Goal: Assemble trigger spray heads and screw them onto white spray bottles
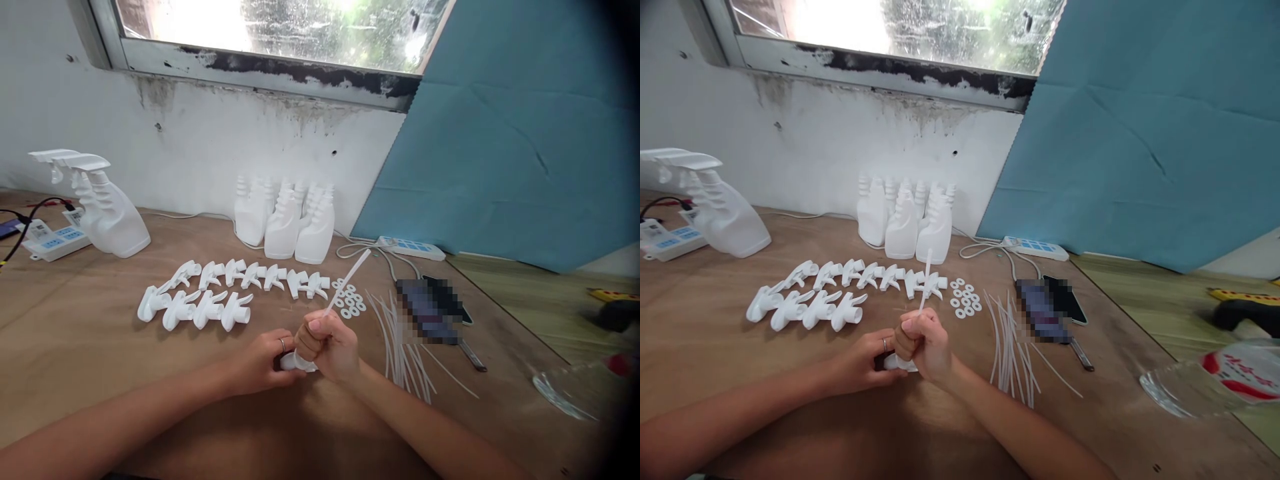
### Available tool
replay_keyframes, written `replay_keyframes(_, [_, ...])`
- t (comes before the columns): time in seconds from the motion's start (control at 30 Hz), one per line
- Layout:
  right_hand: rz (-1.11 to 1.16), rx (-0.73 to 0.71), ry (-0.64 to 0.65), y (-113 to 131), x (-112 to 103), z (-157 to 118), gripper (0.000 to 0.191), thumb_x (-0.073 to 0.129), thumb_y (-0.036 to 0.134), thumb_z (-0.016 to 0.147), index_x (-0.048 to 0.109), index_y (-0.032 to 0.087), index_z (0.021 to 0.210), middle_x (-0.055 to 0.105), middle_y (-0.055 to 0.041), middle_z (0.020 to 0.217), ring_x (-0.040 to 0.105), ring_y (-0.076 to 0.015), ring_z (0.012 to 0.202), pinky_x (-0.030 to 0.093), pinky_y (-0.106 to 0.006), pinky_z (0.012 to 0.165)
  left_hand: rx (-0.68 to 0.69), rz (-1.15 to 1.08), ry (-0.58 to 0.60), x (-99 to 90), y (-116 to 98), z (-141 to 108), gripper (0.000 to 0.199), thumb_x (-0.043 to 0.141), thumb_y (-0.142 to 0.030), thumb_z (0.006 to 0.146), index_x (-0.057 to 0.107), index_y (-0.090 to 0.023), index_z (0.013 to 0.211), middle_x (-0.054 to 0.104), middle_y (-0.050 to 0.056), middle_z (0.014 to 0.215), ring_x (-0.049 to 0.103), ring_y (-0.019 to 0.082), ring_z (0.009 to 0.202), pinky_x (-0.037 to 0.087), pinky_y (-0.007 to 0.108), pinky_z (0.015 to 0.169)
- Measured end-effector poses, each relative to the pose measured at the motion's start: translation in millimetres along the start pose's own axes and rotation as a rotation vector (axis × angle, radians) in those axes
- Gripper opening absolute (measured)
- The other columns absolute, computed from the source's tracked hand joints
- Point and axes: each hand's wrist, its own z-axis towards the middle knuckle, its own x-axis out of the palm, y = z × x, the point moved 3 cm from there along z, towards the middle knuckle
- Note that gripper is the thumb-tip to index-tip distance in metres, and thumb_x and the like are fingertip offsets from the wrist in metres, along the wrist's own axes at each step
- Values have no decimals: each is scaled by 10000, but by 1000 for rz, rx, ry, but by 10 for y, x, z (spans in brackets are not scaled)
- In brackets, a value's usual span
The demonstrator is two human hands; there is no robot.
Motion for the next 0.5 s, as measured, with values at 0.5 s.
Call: replay_keyframes(0.5, [122,112,-2,-1,-87,10,403,541,268,702,213,212,474,149,88,407,113,-62,374,102,-212,365,-12,36,25,-22,-50,10,191,615,-325,840,634,-161,936,588,35,902,553,155,800,464,258,718])
